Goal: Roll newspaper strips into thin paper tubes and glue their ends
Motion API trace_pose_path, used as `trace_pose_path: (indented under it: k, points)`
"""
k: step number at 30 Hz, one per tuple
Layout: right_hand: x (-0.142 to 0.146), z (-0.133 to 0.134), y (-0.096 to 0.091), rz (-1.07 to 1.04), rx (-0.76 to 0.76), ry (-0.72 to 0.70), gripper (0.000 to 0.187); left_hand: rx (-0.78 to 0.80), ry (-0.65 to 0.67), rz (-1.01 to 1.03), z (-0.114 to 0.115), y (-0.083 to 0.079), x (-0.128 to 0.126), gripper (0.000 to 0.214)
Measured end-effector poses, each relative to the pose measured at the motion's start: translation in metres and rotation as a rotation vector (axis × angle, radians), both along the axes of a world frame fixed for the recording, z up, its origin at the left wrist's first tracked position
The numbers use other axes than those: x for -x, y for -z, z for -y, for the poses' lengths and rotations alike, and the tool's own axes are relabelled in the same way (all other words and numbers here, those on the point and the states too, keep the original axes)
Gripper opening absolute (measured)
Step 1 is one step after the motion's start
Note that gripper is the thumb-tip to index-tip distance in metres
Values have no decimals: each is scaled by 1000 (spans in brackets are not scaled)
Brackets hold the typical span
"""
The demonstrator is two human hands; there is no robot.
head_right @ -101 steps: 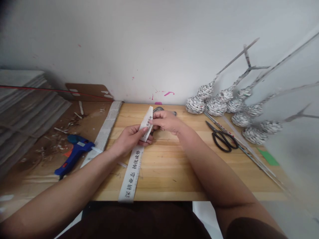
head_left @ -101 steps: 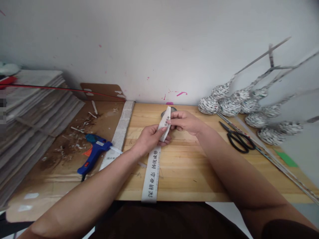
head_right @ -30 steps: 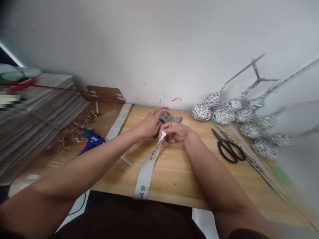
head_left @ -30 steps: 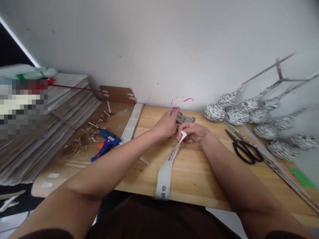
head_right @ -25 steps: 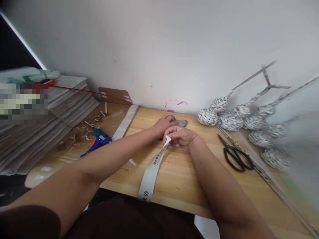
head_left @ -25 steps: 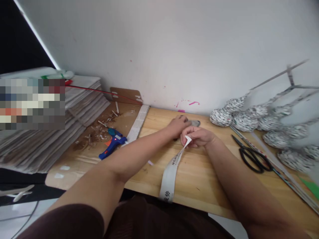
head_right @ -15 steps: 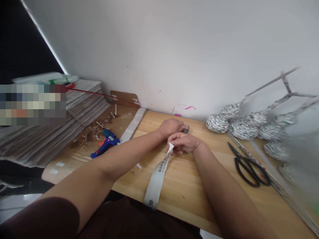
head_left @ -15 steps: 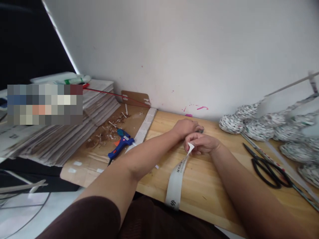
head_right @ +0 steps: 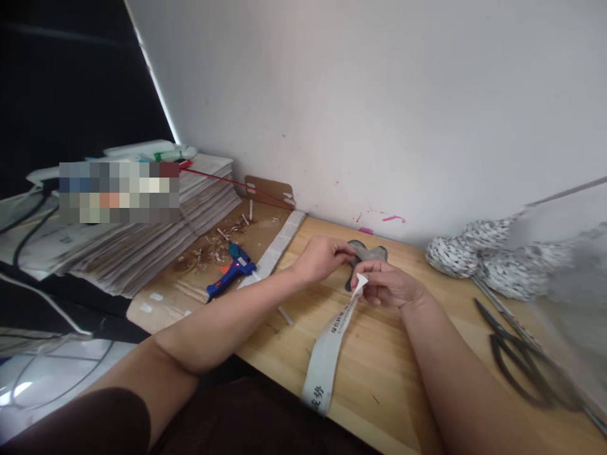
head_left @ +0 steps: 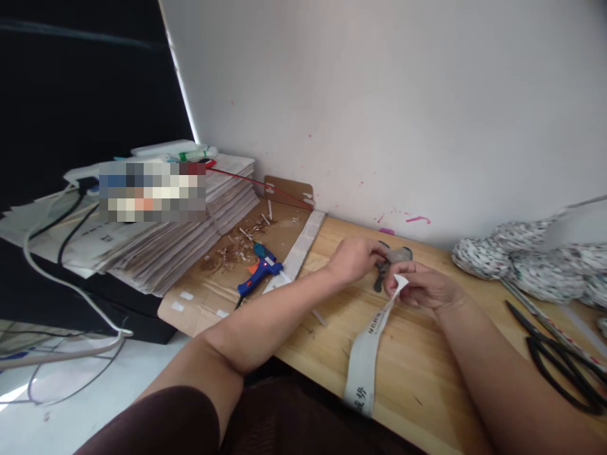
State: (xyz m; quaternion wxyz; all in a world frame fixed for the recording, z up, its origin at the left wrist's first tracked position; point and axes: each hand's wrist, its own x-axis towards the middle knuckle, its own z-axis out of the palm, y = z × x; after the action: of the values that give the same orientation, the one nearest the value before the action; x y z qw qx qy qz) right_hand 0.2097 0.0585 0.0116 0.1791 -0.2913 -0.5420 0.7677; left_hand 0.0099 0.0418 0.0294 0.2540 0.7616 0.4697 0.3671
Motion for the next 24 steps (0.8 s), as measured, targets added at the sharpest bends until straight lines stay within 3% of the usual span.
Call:
trace_pose_path:
  k: [5, 8, 10, 11, 14, 16, 20, 24]
  points:
    - [0, 3, 1, -14, -59, -18, 30, -61, -118, -25, 13, -4, 12, 25]
    - [-2, 1, 0, -24, -83, -9, 32, -160, -96, -88, 14, 2, 20, 55]
    - [-4, -1, 1, -31, -89, 2, 32, -157, -33, -89, 11, 8, 25, 81]
    - [-5, -2, 2, -34, -88, 7, 31, -136, -4, -57, 9, 12, 26, 83]
    - [-5, -2, 4, -67, -71, 28, 30, -11, 6, 109, 4, 16, 30, 45]
    - [-3, -1, 4, -95, -55, 61, 30, 38, -77, 161, 4, 13, 31, 28]
    - [1, 1, -1, -82, -27, 149, 27, -42, -232, 75, 12, 1, 31, 48]
    - [5, 3, -7, -39, -6, 250, 24, -67, -194, 24, 18, -3, 28, 53]
